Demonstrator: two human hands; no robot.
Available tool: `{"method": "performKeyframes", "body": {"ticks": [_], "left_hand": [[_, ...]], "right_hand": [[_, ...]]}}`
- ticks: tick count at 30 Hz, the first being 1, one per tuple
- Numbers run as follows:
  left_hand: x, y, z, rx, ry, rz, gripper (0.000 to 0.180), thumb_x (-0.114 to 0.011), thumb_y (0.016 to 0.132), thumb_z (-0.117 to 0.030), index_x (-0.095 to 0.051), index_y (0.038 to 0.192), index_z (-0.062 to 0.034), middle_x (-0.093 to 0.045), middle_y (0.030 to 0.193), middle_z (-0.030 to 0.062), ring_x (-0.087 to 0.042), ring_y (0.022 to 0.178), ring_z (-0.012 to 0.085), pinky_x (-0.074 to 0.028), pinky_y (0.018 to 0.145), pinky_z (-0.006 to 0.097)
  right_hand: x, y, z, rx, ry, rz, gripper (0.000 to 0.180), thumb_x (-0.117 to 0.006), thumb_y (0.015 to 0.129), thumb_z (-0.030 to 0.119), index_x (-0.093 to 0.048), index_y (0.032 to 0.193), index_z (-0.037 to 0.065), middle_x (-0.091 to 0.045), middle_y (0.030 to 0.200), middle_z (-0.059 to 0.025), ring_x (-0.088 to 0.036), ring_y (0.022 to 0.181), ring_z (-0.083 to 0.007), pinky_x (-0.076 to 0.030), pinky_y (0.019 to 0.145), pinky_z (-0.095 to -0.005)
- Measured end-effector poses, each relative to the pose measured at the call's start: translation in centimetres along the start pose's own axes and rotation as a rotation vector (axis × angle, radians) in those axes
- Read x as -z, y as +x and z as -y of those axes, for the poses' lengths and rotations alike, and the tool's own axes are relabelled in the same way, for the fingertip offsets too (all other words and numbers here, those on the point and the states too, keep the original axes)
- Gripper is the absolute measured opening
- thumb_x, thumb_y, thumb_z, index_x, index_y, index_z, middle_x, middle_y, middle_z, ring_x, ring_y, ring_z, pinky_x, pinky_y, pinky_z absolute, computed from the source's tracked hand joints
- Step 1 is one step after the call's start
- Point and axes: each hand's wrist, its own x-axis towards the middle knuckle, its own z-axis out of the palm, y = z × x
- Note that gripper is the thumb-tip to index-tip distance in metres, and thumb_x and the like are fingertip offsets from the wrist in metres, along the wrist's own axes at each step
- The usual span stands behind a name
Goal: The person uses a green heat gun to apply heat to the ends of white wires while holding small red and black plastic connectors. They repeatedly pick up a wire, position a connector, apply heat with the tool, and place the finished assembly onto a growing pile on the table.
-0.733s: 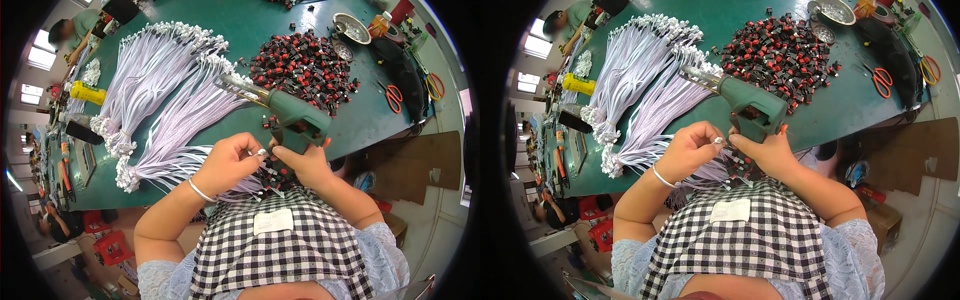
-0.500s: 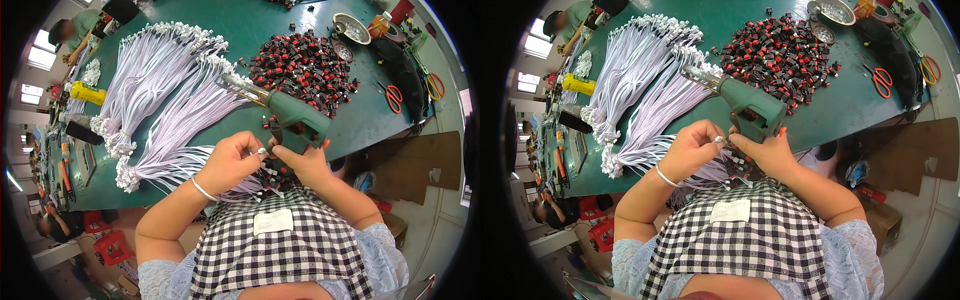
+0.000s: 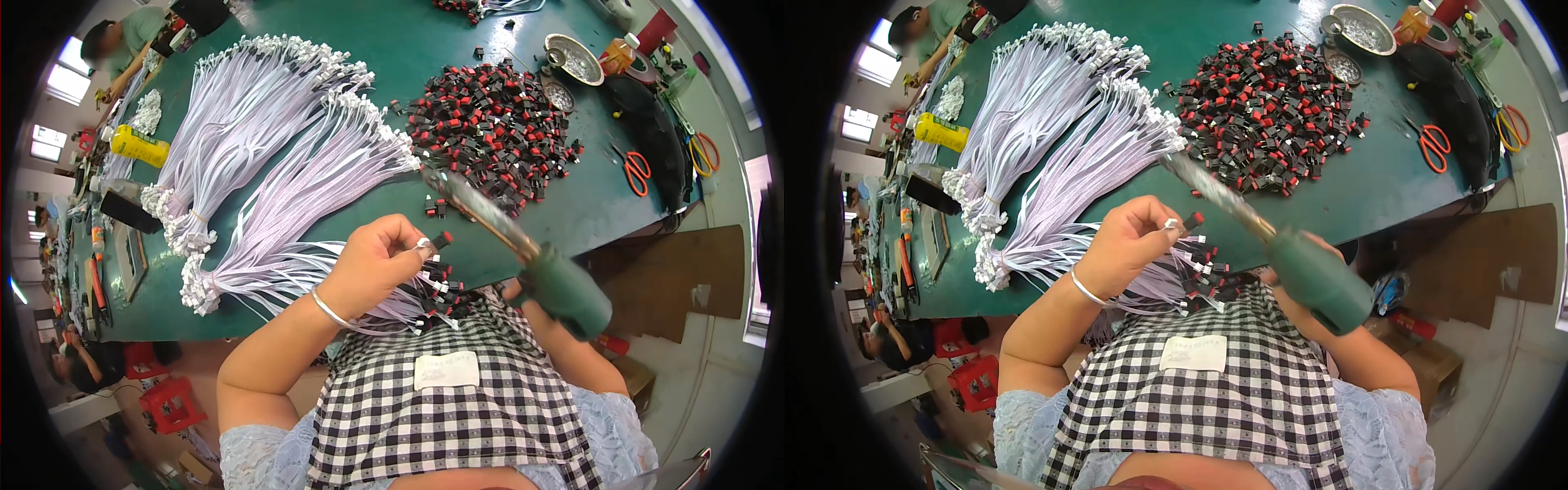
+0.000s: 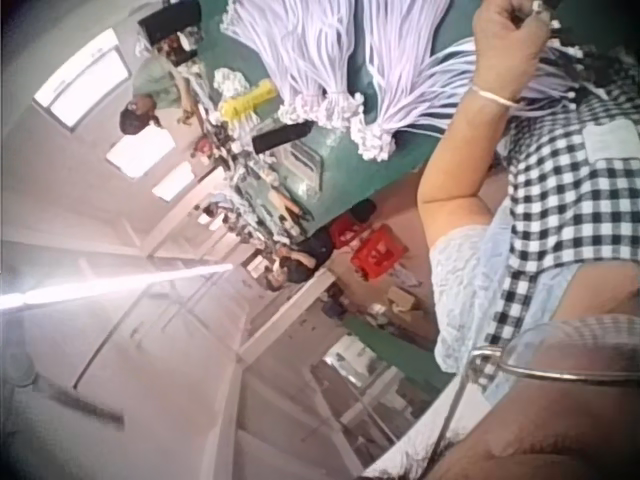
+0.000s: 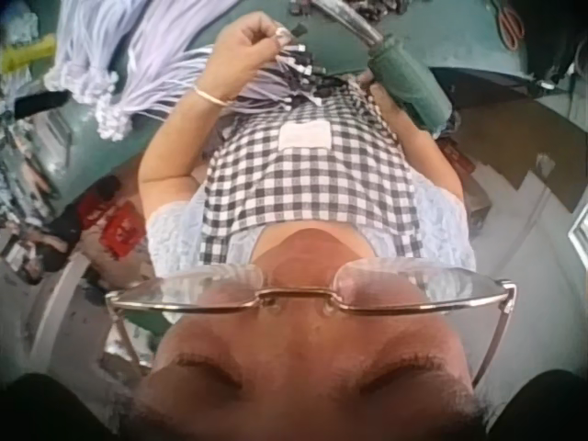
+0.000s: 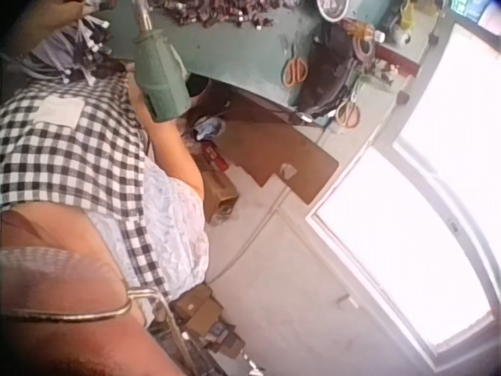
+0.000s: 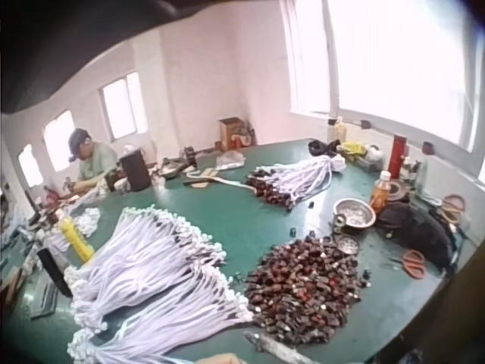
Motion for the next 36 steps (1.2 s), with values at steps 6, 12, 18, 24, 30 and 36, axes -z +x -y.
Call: {"method": "performKeyframes", "body": {"ticks": [6, 12, 18, 24, 30, 36], "left_hand": [[0.1, 0.3, 0.1, 0.017, -0.029, 0.016, 0.006, -0.058, 0.080, -0.003, -0.052, 0.078, -0.0030, -0.057, 0.083, 0.0046, -0.051, 0.074, 0.0078, -0.042, 0.067, 0.021], [-0.1, -0.6, -0.2, -0.001, -0.042, 0.063, 0.006, -0.058, 0.079, -0.002, -0.052, 0.077, -0.0026, -0.058, 0.085, 0.0057, -0.052, 0.075, 0.0080, -0.042, 0.068, 0.022], [-0.2, -1.1, -0.3, 0.008, -0.051, 0.051, 0.006, -0.058, 0.079, -0.004, -0.052, 0.077, -0.0030, -0.058, 0.085, 0.0044, -0.050, 0.069, 0.0057, -0.040, 0.060, 0.019], [-0.1, -0.7, 0.1, 0.017, -0.024, 0.050, 0.008, -0.060, 0.079, -0.007, -0.052, 0.076, -0.0038, -0.057, 0.080, 0.0018, -0.048, 0.064, 0.0040, -0.039, 0.055, 0.018], [0.0, -0.6, 0.6, 0.014, -0.026, 0.036, 0.011, -0.060, 0.079, -0.007, -0.051, 0.074, -0.0043, -0.056, 0.080, 0.0020, -0.047, 0.061, 0.0042, -0.040, 0.054, 0.018], [-0.1, -0.4, 0.6, -0.002, -0.077, 0.045, 0.010, -0.059, 0.080, -0.006, -0.050, 0.074, -0.0041, -0.055, 0.079, 0.0024, -0.047, 0.061, 0.0046, -0.040, 0.053, 0.018]], "right_hand": [[-2.3, -2.6, -2.0, -0.102, 0.255, -0.268, 0.038, -0.062, 0.075, 0.002, -0.048, 0.110, -0.004, -0.059, 0.092, -0.0082, -0.059, 0.074, -0.0140, -0.048, 0.069, -0.0253], [-5.6, 4.5, 1.0, -0.235, 0.695, -0.304, 0.024, -0.065, 0.074, 0.003, -0.057, 0.096, 0.001, -0.060, 0.089, -0.0025, -0.057, 0.076, -0.0078, -0.048, 0.066, -0.0235], [-5.6, 5.5, 2.4, -0.253, 0.542, -0.155, 0.021, -0.063, 0.073, 0.005, -0.058, 0.093, 0.002, -0.059, 0.080, 0.0010, -0.053, 0.067, -0.0037, -0.043, 0.058, -0.0186], [-5.8, 5.5, 1.7, -0.235, 0.463, -0.139, 0.024, -0.062, 0.075, 0.007, -0.054, 0.098, 0.002, -0.058, 0.088, -0.0023, -0.054, 0.078, -0.0086, -0.045, 0.066, -0.0239], [-6.2, 5.8, 2.0, -0.242, 0.545, -0.183, 0.016, -0.062, 0.076, 0.008, -0.057, 0.091, 0.003, -0.057, 0.075, 0.0023, -0.049, 0.060, -0.0023, -0.040, 0.050, -0.0184], [-6.1, 5.8, 1.7, -0.229, 0.527, -0.160, 0.019, -0.063, 0.076, 0.008, -0.057, 0.094, 0.002, -0.058, 0.077, 0.0013, -0.049, 0.060, -0.0028, -0.040, 0.050, -0.0186]]}}
